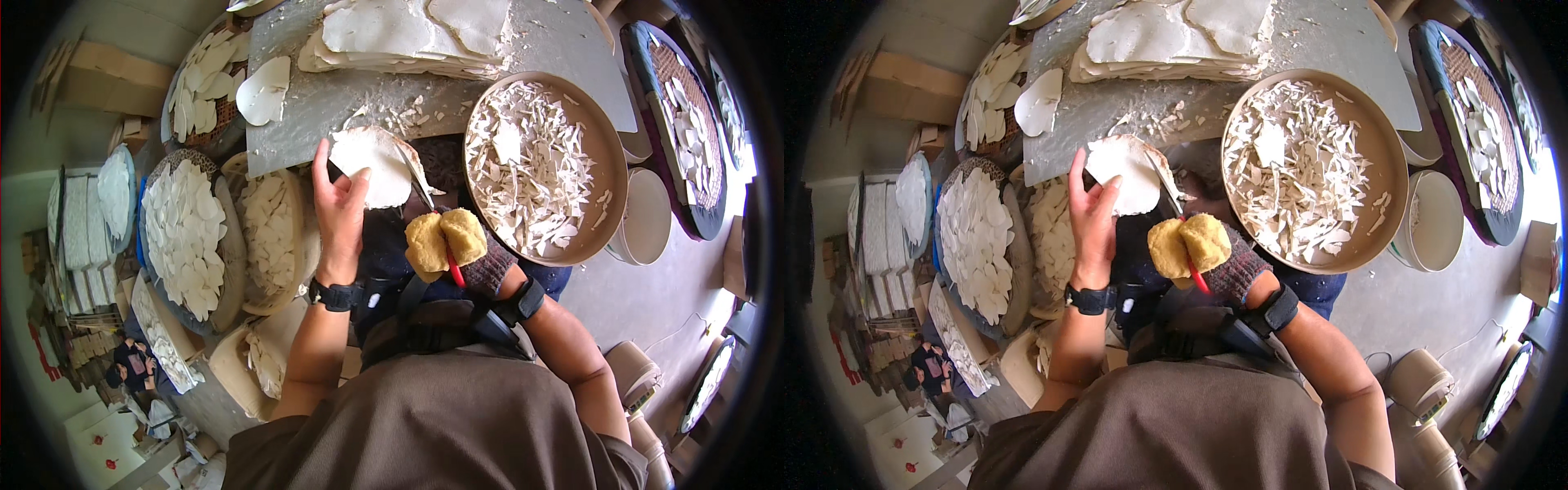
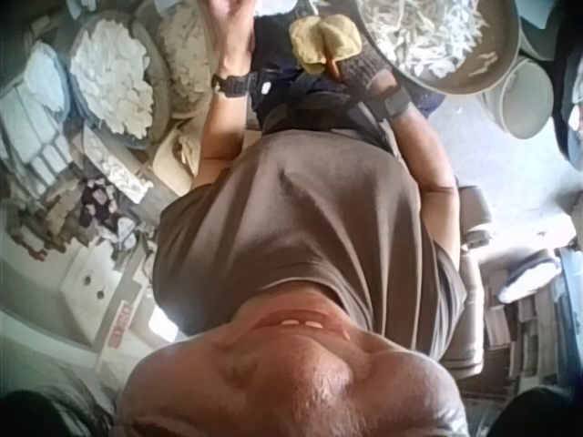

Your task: The person picks up pieces of dried root from a stack, trims the edges using shears, and drops the trimmings into a tray. They repeat this process, occasionally placing the trimmed pieces into a basket.

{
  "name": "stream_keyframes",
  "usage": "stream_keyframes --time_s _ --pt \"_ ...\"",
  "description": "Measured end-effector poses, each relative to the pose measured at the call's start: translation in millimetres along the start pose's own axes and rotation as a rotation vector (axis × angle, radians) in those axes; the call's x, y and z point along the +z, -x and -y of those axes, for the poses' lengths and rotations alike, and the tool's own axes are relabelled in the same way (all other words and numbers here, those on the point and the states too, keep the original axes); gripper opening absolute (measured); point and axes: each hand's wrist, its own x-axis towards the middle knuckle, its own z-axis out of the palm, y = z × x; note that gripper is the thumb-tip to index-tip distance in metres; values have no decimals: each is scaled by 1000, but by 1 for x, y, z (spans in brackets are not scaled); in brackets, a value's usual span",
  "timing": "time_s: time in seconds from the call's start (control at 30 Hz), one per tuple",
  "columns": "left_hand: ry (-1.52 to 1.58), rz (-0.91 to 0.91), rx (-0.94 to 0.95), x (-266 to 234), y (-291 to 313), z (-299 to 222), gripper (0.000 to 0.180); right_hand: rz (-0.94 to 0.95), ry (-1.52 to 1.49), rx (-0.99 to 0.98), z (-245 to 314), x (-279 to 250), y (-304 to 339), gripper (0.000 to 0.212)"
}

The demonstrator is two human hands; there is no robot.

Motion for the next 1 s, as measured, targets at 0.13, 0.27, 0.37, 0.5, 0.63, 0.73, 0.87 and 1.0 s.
stream_keyframes --time_s 0.13,0.27,0.37,0.5,0.63,0.73,0.87,1.0 --pt "31 -141 90 3 2 15 59 -39 618 -109 -1 -2 -1 28" --pt "68 -29 44 4 -3 -1 59 -26 677 -112 -5 -13 0 28" --pt "57 69 0 1 -1 -4 58 -63 516 53 14 -2 -10 29" --pt "11 82 -3 -8 -4 -9 58 13 483 0 10 3 -15 27" --pt "14 126 -47 -11 -9 -15 59 21 67 27 -2 -10 -16 23" --pt "-49 169 -79 -14 -9 -18 60 -12 481 -156 -3 -13 -25 19" --pt "-74 201 -154 -16 -7 -19 60 -10 966 -290 -3 -13 -26 20" --pt "-104 243 -186 -24 -12 -20 60 -66 832 -164 -6 -18 -22 26"
